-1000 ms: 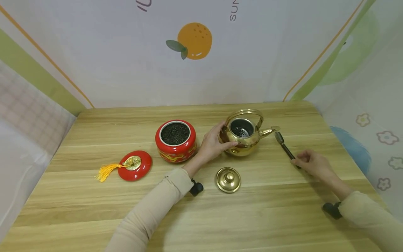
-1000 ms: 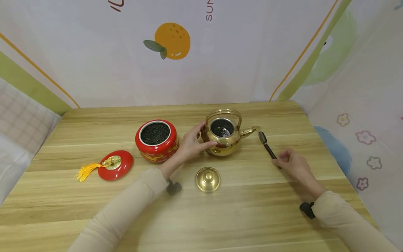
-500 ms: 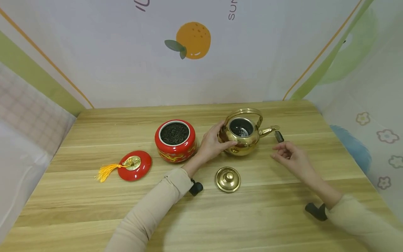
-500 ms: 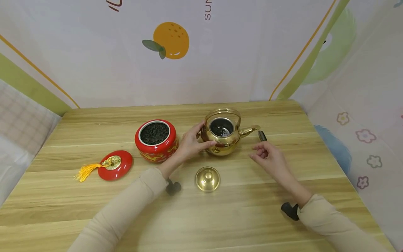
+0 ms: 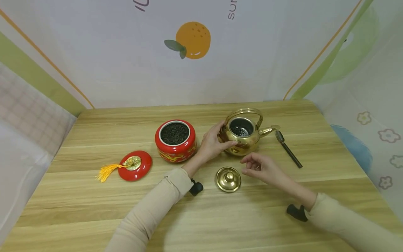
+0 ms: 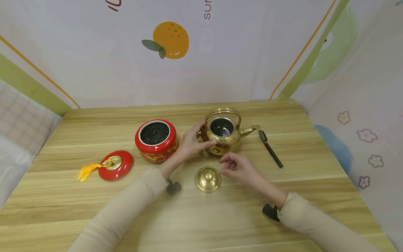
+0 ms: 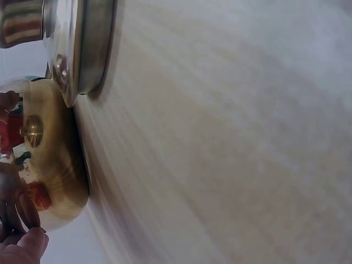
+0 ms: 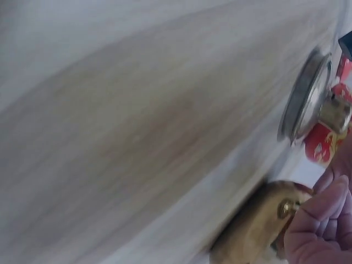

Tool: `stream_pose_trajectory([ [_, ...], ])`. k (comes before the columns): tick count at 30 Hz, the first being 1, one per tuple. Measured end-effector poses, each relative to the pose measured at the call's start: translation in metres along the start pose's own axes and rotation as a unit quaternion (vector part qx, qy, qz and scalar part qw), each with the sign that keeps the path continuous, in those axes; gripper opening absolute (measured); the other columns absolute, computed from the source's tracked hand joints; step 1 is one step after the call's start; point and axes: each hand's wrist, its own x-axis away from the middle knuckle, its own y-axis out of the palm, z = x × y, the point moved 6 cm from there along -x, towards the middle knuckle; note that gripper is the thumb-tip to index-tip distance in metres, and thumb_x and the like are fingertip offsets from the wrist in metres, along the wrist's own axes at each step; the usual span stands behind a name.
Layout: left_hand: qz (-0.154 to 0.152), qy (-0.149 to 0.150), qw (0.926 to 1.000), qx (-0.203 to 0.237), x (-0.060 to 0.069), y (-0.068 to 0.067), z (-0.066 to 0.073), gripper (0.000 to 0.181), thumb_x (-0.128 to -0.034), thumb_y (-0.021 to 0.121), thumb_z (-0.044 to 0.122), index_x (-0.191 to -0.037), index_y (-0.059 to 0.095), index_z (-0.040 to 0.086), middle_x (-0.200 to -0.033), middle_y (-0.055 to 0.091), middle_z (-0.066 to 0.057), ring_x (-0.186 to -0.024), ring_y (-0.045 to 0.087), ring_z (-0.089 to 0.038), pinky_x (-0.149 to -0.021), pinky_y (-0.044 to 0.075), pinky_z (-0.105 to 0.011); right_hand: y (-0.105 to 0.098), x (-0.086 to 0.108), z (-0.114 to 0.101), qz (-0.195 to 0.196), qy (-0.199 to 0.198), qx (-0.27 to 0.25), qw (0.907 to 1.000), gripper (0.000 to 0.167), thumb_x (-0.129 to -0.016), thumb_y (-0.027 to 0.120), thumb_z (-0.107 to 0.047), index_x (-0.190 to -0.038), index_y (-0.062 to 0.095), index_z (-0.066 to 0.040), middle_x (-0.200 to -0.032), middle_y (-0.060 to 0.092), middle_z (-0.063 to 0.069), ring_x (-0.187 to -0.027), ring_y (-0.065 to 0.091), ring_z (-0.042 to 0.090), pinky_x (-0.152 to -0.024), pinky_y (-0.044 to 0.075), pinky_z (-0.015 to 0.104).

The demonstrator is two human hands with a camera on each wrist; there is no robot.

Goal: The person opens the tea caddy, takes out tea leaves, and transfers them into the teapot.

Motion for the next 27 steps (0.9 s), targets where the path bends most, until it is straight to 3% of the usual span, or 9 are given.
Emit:
stream_pose_trajectory([
  [5,-0.001,0.002,1.0000,0.001,0.000,0.000,0.000,0.083,-0.0742,0.080,0.030,-0.144,0.038,0.015,-0.140,0.048,-0.005,-0.130,0.043,-0.020,-0.108,0.035,-0.035,0.014,-0.005,-0.001,-0.041,-0.016,-0.003,0.9990,0.027,-0.077,0.074,-0.004,-0.100,0.063,0.006,-0.078,0.062,0.003,-0.068,0.054,0.003,-0.060,0.050,0.019],
  [13,0.000,0.003,1.0000,0.009,0.001,0.000,0.000,0.083,-0.0740,0.080,0.029,-0.144,0.038,0.016,-0.140,0.049,-0.005,-0.130,0.044,-0.020,-0.108,0.036,-0.035,0.030,-0.010,0.000,-0.089,-0.007,-0.026,0.9957,0.031,-0.077,0.076,-0.008,-0.103,0.063,0.004,-0.078,0.062,0.004,-0.068,0.054,0.004,-0.060,0.050,0.020],
  [27,-0.001,-0.003,1.0000,0.004,0.001,0.000,0.000,0.082,-0.0748,0.080,0.030,-0.143,0.039,0.014,-0.142,0.046,-0.005,-0.132,0.041,-0.020,-0.110,0.034,-0.034,0.042,-0.013,0.001,-0.108,-0.007,-0.018,0.9940,0.029,-0.077,0.076,-0.009,-0.101,0.064,0.001,-0.074,0.059,0.000,-0.064,0.051,0.002,-0.055,0.047,0.019],
])
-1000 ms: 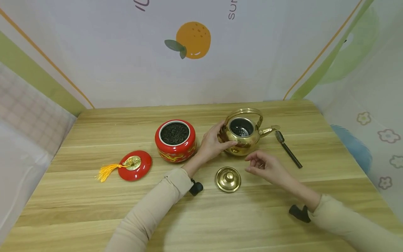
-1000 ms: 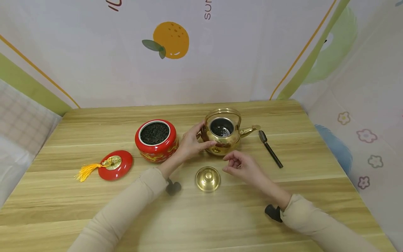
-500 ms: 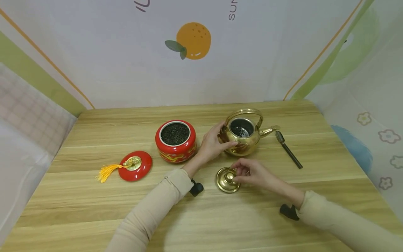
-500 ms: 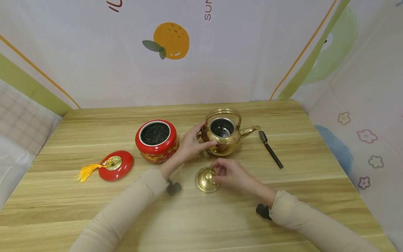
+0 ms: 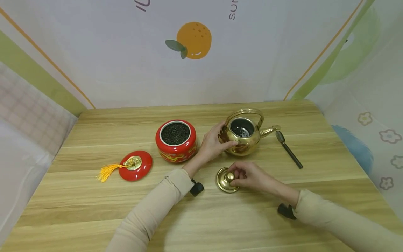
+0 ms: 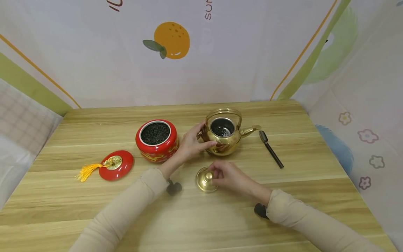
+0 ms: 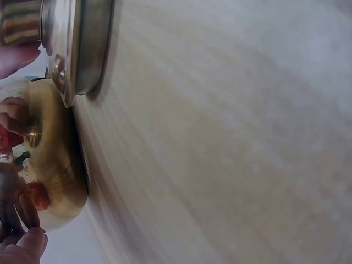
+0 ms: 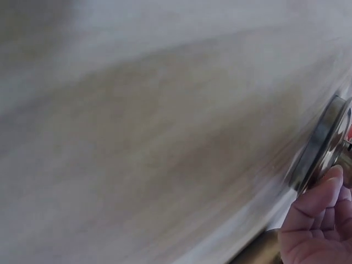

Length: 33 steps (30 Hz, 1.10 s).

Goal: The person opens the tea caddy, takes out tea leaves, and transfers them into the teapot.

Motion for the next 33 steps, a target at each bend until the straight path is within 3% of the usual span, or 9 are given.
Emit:
stream_pose_trajectory([
  [14,0.000,0.006,1.0000,-0.003,-0.001,0.001,0.000,0.082,-0.0751,0.080,0.030,-0.143,0.038,0.013,-0.143,0.046,-0.006,-0.133,0.040,-0.021,-0.110,0.033,-0.035,-0.001,0.001,-0.002,0.003,0.013,0.015,0.9998,0.023,-0.078,0.074,-0.007,-0.098,0.066,0.000,-0.075,0.058,-0.001,-0.066,0.049,0.002,-0.057,0.046,0.019],
  [24,-0.001,0.003,1.0000,0.000,-0.001,0.000,0.000,0.083,-0.0747,0.080,0.030,-0.144,0.038,0.015,-0.144,0.044,-0.005,-0.133,0.040,-0.021,-0.111,0.032,-0.036,-0.023,0.015,-0.010,0.056,-0.003,0.036,0.9978,0.022,-0.078,0.074,-0.005,-0.096,0.066,0.003,-0.077,0.060,0.001,-0.068,0.051,0.002,-0.059,0.048,0.019],
  [29,0.000,0.012,0.9999,0.003,-0.001,0.000,0.000,0.081,-0.0746,0.080,0.029,-0.143,0.039,0.015,-0.142,0.047,-0.005,-0.132,0.041,-0.020,-0.110,0.034,-0.036,-0.039,0.022,-0.019,0.091,-0.032,0.052,0.9940,0.020,-0.078,0.073,-0.003,-0.095,0.066,0.003,-0.074,0.059,-0.001,-0.065,0.050,0.001,-0.056,0.048,0.019],
  [33,0.001,0.014,0.9999,0.004,-0.002,0.001,-0.001,0.080,-0.0750,0.080,0.029,-0.142,0.040,0.014,-0.141,0.048,-0.005,-0.132,0.042,-0.020,-0.109,0.034,-0.036,-0.053,0.025,-0.023,0.113,-0.024,0.062,0.9914,0.018,-0.079,0.072,-0.002,-0.096,0.065,0.003,-0.073,0.058,-0.001,-0.063,0.050,0.001,-0.054,0.047,0.019],
])
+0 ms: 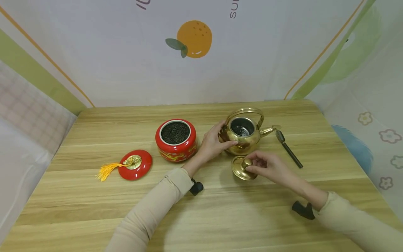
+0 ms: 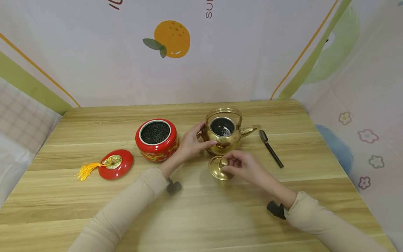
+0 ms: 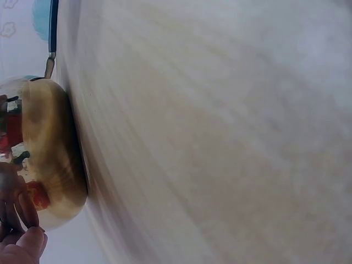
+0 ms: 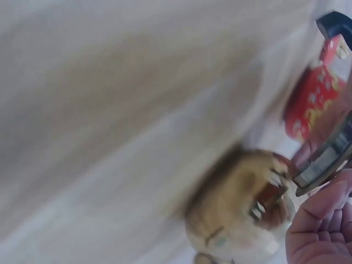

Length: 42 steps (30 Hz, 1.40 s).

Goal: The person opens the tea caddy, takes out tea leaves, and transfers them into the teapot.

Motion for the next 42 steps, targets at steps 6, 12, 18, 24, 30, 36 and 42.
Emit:
stream_pose_trajectory([
  [6,-0.001,-0.004,1.0000,-0.006,-0.001,0.000,-0.001,0.080,-0.0755,0.080,0.028,-0.143,0.040,0.013,-0.142,0.047,-0.006,-0.132,0.042,-0.020,-0.109,0.035,-0.035,-0.021,-0.006,-0.005,0.039,0.033,0.012,0.9986,0.020,-0.083,0.069,-0.004,-0.101,0.064,0.003,-0.075,0.059,0.002,-0.062,0.051,0.003,-0.052,0.047,0.019],
  [12,-0.001,0.001,0.9999,-0.013,0.000,-0.001,-0.001,0.078,-0.0763,0.079,0.020,-0.143,0.040,0.011,-0.142,0.047,-0.008,-0.131,0.043,-0.023,-0.108,0.036,-0.036,-0.031,-0.018,-0.007,0.087,0.040,0.010,0.9954,0.022,-0.088,0.065,-0.007,-0.107,0.062,0.004,-0.074,0.059,0.007,-0.058,0.052,0.007,-0.049,0.046,0.020],
  [18,-0.003,0.002,1.0000,-0.008,0.001,0.000,-0.002,0.077,-0.0760,0.079,0.021,-0.142,0.041,0.015,-0.140,0.048,-0.006,-0.129,0.045,-0.022,-0.106,0.039,-0.037,-0.033,-0.033,-0.002,0.140,0.046,0.015,0.9890,0.025,-0.089,0.063,-0.006,-0.111,0.060,0.005,-0.073,0.062,0.010,-0.053,0.052,0.008,-0.047,0.046,0.020],
  [24,-0.004,-0.003,0.9999,-0.013,0.001,0.000,-0.002,0.077,-0.0759,0.080,0.024,-0.142,0.041,0.016,-0.140,0.049,-0.005,-0.130,0.044,-0.022,-0.107,0.037,-0.038,-0.034,-0.046,-0.001,0.160,0.040,0.060,0.9845,0.027,-0.089,0.064,-0.007,-0.113,0.059,0.005,-0.072,0.064,0.010,-0.052,0.053,0.012,-0.046,0.045,0.020],
  [30,0.001,0.005,1.0000,-0.008,0.001,-0.001,0.000,0.073,-0.0752,0.080,0.027,-0.139,0.045,0.016,-0.135,0.053,-0.004,-0.127,0.047,-0.020,-0.105,0.040,-0.037,-0.034,-0.057,-0.002,0.160,0.032,0.074,0.9838,0.029,-0.089,0.063,-0.006,-0.114,0.056,0.010,-0.074,0.064,0.012,-0.055,0.052,0.011,-0.046,0.043,0.019],
  [36,-0.001,0.002,1.0000,-0.002,0.000,0.000,0.000,0.076,-0.0756,0.079,0.029,-0.141,0.043,0.015,-0.138,0.051,-0.004,-0.130,0.044,-0.019,-0.107,0.037,-0.035,-0.035,-0.063,-0.004,0.169,0.031,0.091,0.9809,0.027,-0.090,0.062,-0.007,-0.111,0.056,0.010,-0.075,0.064,0.015,-0.056,0.051,0.008,-0.048,0.042,0.018],
  [42,0.001,0.002,1.0000,0.001,0.001,0.000,0.000,0.076,-0.0753,0.080,0.028,-0.141,0.043,0.015,-0.138,0.051,-0.004,-0.129,0.044,-0.019,-0.107,0.038,-0.035,-0.036,-0.069,-0.002,0.185,0.035,0.104,0.9766,0.027,-0.089,0.063,-0.006,-0.109,0.057,0.011,-0.075,0.064,0.016,-0.059,0.052,0.013,-0.050,0.041,0.017],
])
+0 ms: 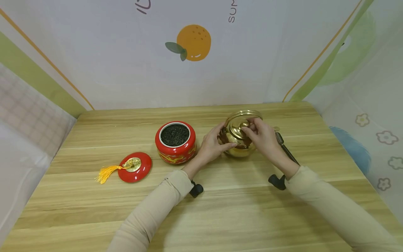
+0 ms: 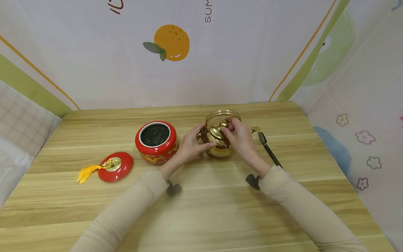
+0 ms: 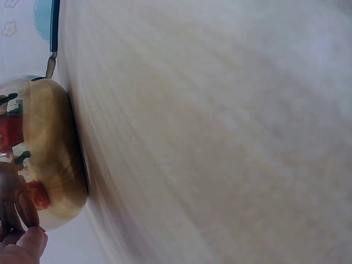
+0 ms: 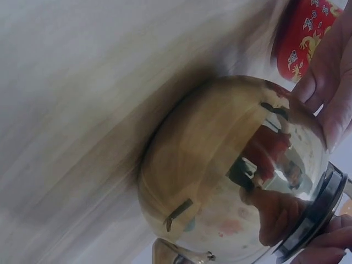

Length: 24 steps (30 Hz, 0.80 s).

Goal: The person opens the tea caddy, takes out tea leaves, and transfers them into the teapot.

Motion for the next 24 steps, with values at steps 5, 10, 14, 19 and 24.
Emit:
stream_pose_trajectory([
  [5,0.003,0.003,1.0000,-0.002,0.0002,-0.0006,0.0009,0.076,-0.0750,0.080,0.028,-0.140,0.043,0.015,-0.137,0.051,-0.004,-0.129,0.045,-0.019,-0.107,0.038,-0.035,0.0009,-0.0035,0.0011,0.008,0.003,0.008,0.9999,0.027,-0.088,0.064,-0.005,-0.108,0.058,0.012,-0.074,0.063,0.017,-0.059,0.051,0.015,-0.050,0.040,0.016],
  [10,0.002,0.000,1.0000,-0.007,0.0005,-0.0007,0.0013,0.078,-0.0753,0.080,0.028,-0.142,0.041,0.015,-0.140,0.049,-0.004,-0.130,0.044,-0.020,-0.107,0.037,-0.035,0.0026,-0.0056,0.0036,0.003,0.012,0.010,0.9999,0.026,-0.089,0.064,-0.006,-0.107,0.059,0.012,-0.073,0.063,0.018,-0.057,0.052,0.013,-0.048,0.040,0.015],
  [14,0.002,0.001,0.9999,-0.011,0.0003,-0.0004,0.0005,0.078,-0.0754,0.080,0.029,-0.142,0.041,0.015,-0.140,0.049,-0.005,-0.130,0.044,-0.020,-0.107,0.038,-0.036,0.0032,-0.0061,0.0045,0.000,0.016,0.015,0.9998,0.025,-0.089,0.064,-0.006,-0.107,0.060,0.011,-0.074,0.064,0.018,-0.058,0.054,0.015,-0.048,0.040,0.016],
  [19,0.001,0.000,0.9999,-0.013,0.0000,-0.0002,0.0002,0.077,-0.0754,0.080,0.029,-0.141,0.042,0.014,-0.138,0.050,-0.005,-0.129,0.045,-0.020,-0.106,0.038,-0.036,0.0038,-0.0064,0.0057,-0.003,0.019,0.016,0.9997,0.025,-0.089,0.064,-0.007,-0.107,0.060,0.009,-0.075,0.064,0.018,-0.060,0.056,0.018,-0.049,0.041,0.017],
  [24,-0.001,-0.005,0.9999,-0.016,0.0000,-0.0001,0.0000,0.079,-0.0757,0.079,0.029,-0.142,0.040,0.014,-0.141,0.048,-0.005,-0.131,0.043,-0.020,-0.107,0.037,-0.036,0.0044,-0.0071,0.0057,-0.011,0.019,0.014,0.9997,0.026,-0.089,0.063,-0.007,-0.109,0.060,0.009,-0.075,0.064,0.018,-0.058,0.055,0.016,-0.049,0.041,0.018],
])
